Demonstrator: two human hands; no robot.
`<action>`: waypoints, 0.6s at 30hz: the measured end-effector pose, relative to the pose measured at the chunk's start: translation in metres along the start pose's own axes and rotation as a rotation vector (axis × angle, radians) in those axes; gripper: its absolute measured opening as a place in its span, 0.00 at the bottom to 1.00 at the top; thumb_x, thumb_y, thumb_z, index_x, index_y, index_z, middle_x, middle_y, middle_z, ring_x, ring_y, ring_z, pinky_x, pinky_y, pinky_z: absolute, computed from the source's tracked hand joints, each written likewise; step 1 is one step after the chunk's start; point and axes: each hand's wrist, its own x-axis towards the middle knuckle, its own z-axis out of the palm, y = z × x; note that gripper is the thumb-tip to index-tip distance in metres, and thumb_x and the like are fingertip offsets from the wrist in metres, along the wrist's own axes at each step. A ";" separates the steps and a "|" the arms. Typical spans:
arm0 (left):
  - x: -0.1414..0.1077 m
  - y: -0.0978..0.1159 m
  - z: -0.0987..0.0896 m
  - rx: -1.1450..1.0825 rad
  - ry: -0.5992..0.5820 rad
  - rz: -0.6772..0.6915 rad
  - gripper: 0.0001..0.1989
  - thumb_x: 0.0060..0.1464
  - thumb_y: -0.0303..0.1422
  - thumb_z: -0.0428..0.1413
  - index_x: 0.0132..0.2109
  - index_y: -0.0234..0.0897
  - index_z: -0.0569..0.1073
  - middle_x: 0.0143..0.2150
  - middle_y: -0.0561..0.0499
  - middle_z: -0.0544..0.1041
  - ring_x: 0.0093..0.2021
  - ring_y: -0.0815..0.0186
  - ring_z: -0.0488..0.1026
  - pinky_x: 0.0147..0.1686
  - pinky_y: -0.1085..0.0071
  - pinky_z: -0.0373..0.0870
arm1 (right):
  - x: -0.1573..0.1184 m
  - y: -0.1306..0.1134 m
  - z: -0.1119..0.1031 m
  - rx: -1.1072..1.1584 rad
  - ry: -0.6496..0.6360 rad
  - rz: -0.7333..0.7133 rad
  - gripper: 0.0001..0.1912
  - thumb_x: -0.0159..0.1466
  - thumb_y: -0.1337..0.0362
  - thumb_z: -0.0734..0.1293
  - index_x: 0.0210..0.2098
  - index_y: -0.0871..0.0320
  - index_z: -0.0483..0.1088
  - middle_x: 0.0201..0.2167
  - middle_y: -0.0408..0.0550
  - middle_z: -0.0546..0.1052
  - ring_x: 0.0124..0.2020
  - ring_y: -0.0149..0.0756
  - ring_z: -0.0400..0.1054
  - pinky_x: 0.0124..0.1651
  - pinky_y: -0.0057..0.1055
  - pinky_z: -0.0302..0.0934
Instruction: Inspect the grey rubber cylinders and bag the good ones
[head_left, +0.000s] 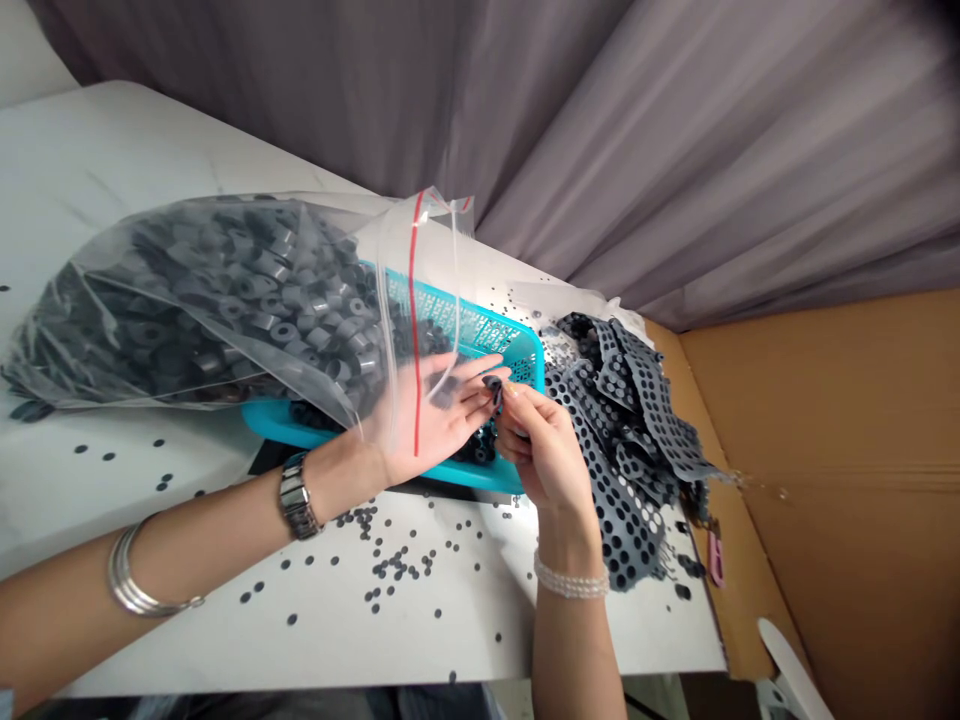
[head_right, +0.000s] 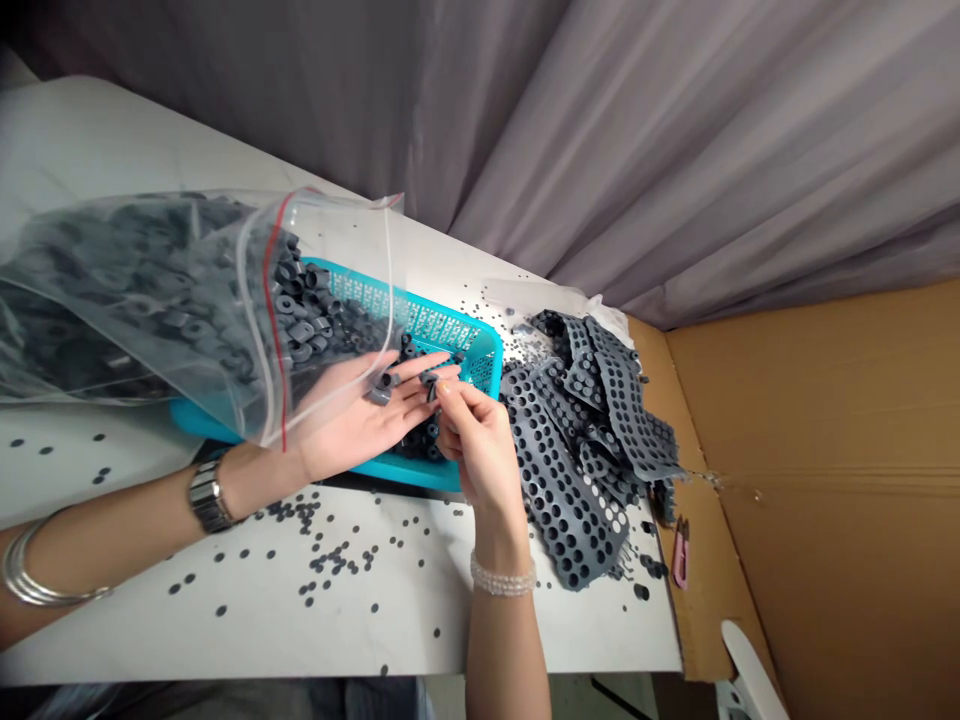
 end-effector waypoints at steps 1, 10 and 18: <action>0.001 -0.001 0.000 -0.005 0.012 -0.001 0.23 0.59 0.31 0.48 0.60 0.25 0.66 0.51 0.38 0.77 0.52 0.62 0.74 0.57 0.68 0.67 | 0.001 -0.001 -0.001 0.071 -0.022 0.031 0.14 0.61 0.57 0.68 0.25 0.58 0.65 0.17 0.32 0.46 0.17 0.21 0.35 0.17 0.23 0.32; 0.004 -0.004 -0.002 0.121 -0.016 0.011 0.23 0.55 0.18 0.48 0.58 0.20 0.67 0.49 0.40 0.79 0.48 0.66 0.75 0.61 0.66 0.63 | 0.001 -0.005 -0.007 0.176 -0.056 0.100 0.09 0.60 0.60 0.68 0.29 0.58 0.66 0.17 0.31 0.45 0.16 0.20 0.32 0.16 0.21 0.30; 0.000 -0.003 0.005 0.041 -0.010 -0.027 0.29 0.56 0.23 0.49 0.64 0.19 0.57 0.61 0.33 0.69 0.62 0.59 0.65 0.60 0.68 0.64 | 0.001 -0.013 -0.011 0.277 -0.024 0.060 0.14 0.58 0.53 0.59 0.23 0.56 0.62 0.17 0.38 0.57 0.14 0.23 0.41 0.16 0.25 0.32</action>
